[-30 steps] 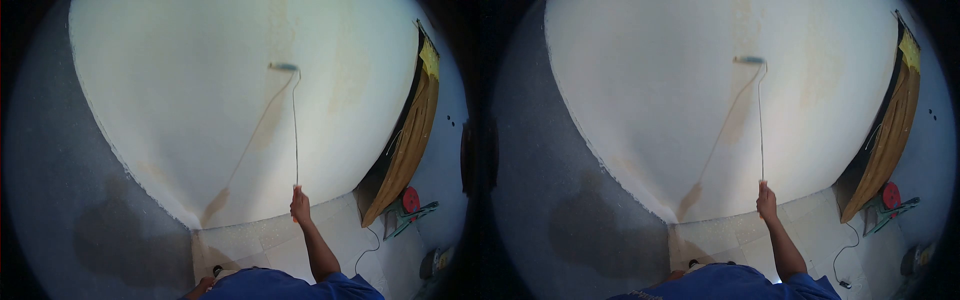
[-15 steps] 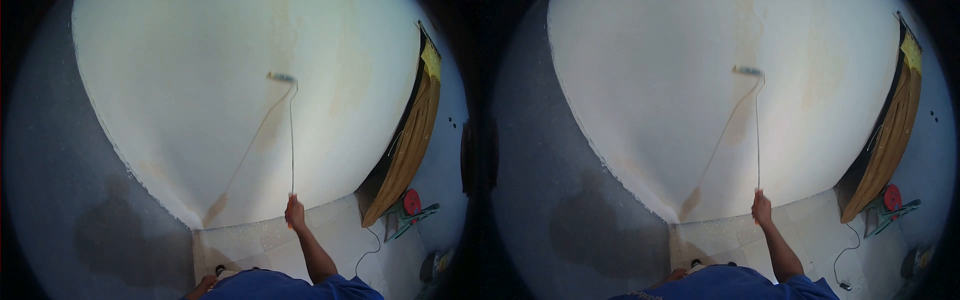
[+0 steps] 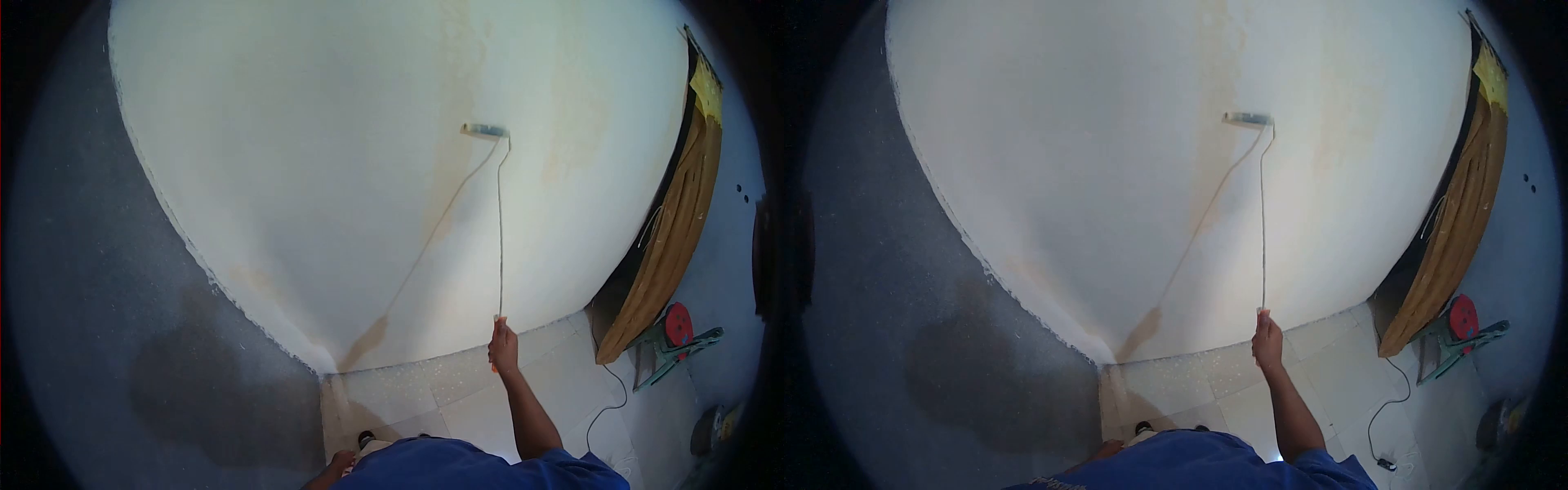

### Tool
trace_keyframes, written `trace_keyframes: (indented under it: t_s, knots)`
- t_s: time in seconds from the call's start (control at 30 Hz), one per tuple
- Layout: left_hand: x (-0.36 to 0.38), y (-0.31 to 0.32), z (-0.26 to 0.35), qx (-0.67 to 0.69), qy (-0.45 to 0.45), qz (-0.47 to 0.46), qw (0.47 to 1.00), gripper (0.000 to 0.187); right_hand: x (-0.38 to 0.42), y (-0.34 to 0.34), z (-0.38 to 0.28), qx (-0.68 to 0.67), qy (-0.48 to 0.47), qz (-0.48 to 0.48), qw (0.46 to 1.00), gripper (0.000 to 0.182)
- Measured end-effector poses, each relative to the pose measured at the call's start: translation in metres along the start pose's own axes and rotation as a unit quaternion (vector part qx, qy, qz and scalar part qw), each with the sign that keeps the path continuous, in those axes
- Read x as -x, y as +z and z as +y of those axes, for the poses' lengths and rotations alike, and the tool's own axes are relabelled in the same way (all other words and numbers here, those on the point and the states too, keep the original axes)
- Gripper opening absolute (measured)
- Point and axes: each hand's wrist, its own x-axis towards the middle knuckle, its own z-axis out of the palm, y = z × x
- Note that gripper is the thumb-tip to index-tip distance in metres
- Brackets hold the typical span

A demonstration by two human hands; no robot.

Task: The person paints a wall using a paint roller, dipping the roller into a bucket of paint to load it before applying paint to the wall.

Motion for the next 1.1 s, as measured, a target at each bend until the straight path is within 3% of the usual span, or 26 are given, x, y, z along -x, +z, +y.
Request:
trace_keyframes:
  t_s: [0.2,0.43,0.47,0.5,0.53,0.6,0.63,0.7,0.93,0.97,1.0,1.03,1.07,1.1]
  knots:
    - [0.000,0.009,0.030,0.069,-0.027,0.018,0.997,0.024,-0.025,-0.006,-0.044,-0.011,-0.035,-0.011,0.999,0.062]
    - [0.003,0.018,0.032,0.095,-0.035,0.046,0.994,0.019,-0.003,0.002,-0.008,0.006,0.001,-0.021,1.000,0.064]
    - [-0.012,0.010,0.014,-0.173,0.185,0.043,0.966,0.021,0.002,0.003,0.003,0.009,0.015,-0.028,0.999,0.064]
    - [-0.022,0.003,0.005,-0.419,0.382,0.036,0.823,0.022,0.005,0.007,0.015,0.012,0.030,-0.035,0.999,0.064]
    - [-0.020,0.002,0.006,-0.419,0.382,0.037,0.823,0.022,0.010,0.007,0.024,0.024,0.022,-0.032,0.999,0.063]
    - [-0.017,0.000,0.005,-0.289,0.244,-0.024,0.925,0.027,0.017,0.008,0.034,-0.002,0.033,-0.044,0.998,0.062]
    - [-0.017,0.001,0.007,-0.287,0.244,-0.023,0.926,0.027,0.017,0.008,0.038,-0.028,0.045,-0.055,0.997,0.061]
    - [-0.031,0.002,-0.002,-0.058,0.014,-0.025,0.998,0.028,0.017,0.010,0.031,-0.033,0.047,-0.050,0.997,0.060]
    - [-0.039,0.005,-0.032,0.134,-0.096,0.013,0.986,0.038,-0.010,0.011,-0.022,-0.029,0.000,-0.037,0.999,0.059]
    - [-0.031,0.010,-0.047,0.108,0.271,-0.001,0.956,0.039,-0.015,0.010,-0.032,-0.032,-0.025,-0.040,0.998,0.060]
    - [-0.026,0.011,-0.055,0.069,0.601,-0.015,0.796,0.040,-0.019,0.009,-0.041,-0.031,-0.024,-0.039,0.998,0.060]
    - [-0.031,0.007,-0.050,0.069,0.601,-0.015,0.796,0.040,-0.023,0.008,-0.049,-0.039,-0.026,-0.036,0.998,0.060]
    - [-0.037,-0.002,-0.035,0.104,0.287,-0.035,0.952,0.038,-0.025,0.008,-0.053,-0.047,-0.029,-0.033,0.998,0.061]
    - [-0.043,-0.010,-0.020,0.126,-0.063,-0.051,0.989,0.036,-0.025,0.008,-0.051,-0.047,-0.030,-0.033,0.998,0.061]
